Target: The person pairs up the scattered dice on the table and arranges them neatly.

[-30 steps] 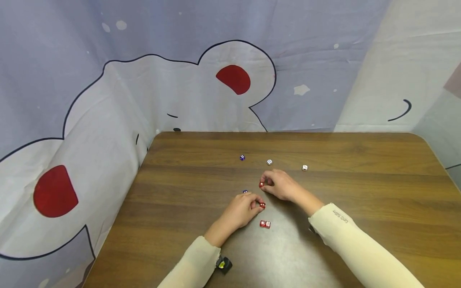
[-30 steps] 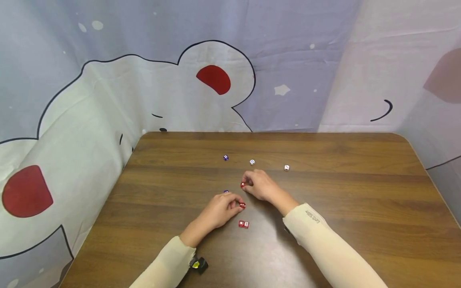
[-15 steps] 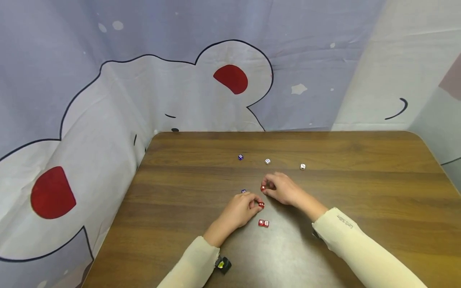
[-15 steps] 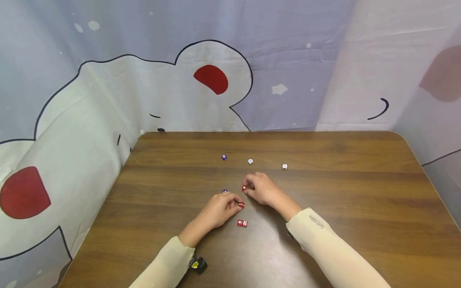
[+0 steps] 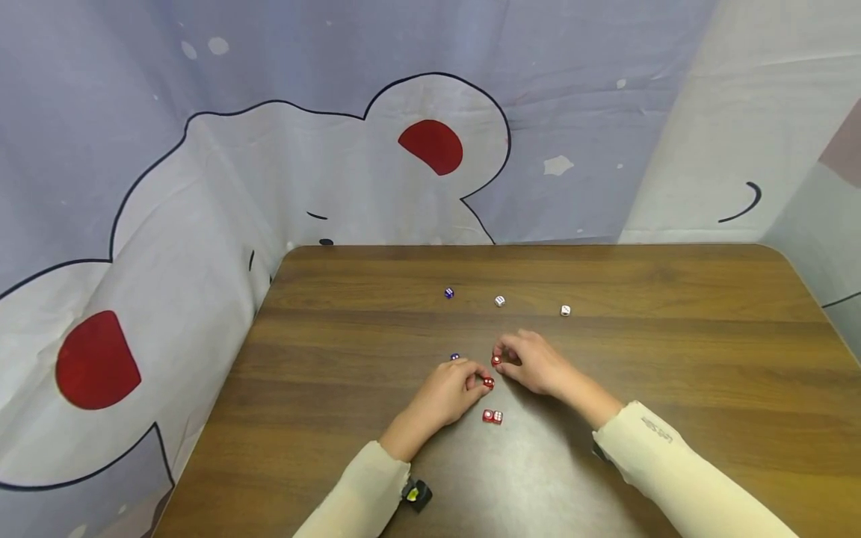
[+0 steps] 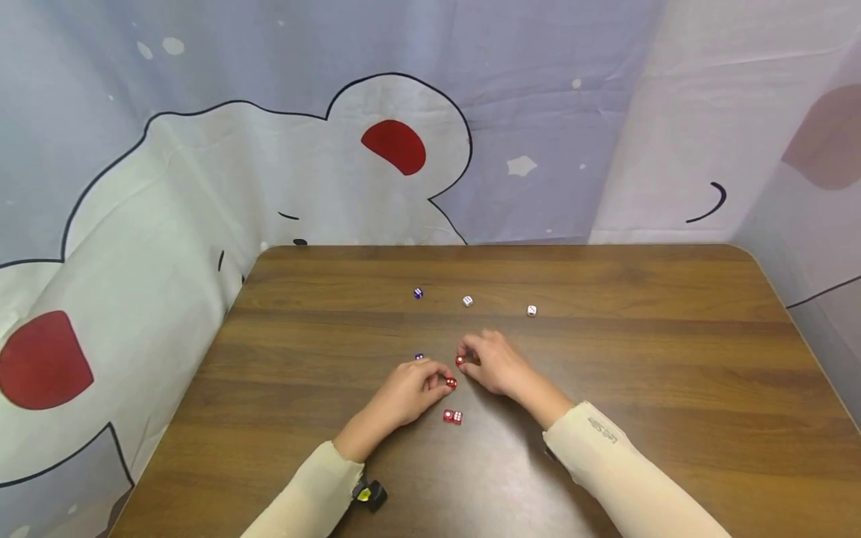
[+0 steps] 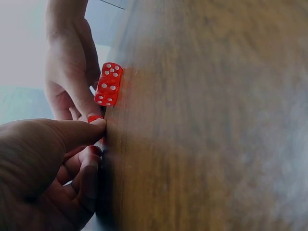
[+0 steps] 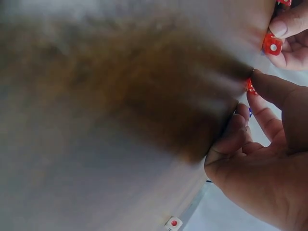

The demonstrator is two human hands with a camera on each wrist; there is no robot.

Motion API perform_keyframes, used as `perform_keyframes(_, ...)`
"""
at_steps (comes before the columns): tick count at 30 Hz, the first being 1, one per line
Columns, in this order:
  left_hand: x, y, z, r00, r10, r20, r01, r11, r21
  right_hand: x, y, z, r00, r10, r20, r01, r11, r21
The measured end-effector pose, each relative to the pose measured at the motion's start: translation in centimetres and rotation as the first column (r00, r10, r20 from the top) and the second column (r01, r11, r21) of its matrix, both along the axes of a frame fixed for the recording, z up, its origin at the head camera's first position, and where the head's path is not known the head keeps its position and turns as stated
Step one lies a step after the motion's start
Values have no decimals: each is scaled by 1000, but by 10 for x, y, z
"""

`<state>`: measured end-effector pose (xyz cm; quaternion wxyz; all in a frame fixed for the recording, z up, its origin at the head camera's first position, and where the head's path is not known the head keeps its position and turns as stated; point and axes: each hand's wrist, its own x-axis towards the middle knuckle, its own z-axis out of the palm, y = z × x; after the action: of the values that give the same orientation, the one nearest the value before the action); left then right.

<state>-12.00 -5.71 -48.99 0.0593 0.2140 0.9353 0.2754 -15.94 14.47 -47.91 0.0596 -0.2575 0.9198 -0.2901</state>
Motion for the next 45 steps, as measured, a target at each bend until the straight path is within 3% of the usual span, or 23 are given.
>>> perform_keyframes(17, 3, -1, 1, 1000, -4, -1, 3, 1000, -17, 21, 4, 1, 1000, -3, -6, 3, 1000, 7)
perform_keyframes(45, 5, -2, 1, 1000, -22, -8, 21, 1000, -15, 40, 3, 0, 999, -18, -27, 20, 999, 47)
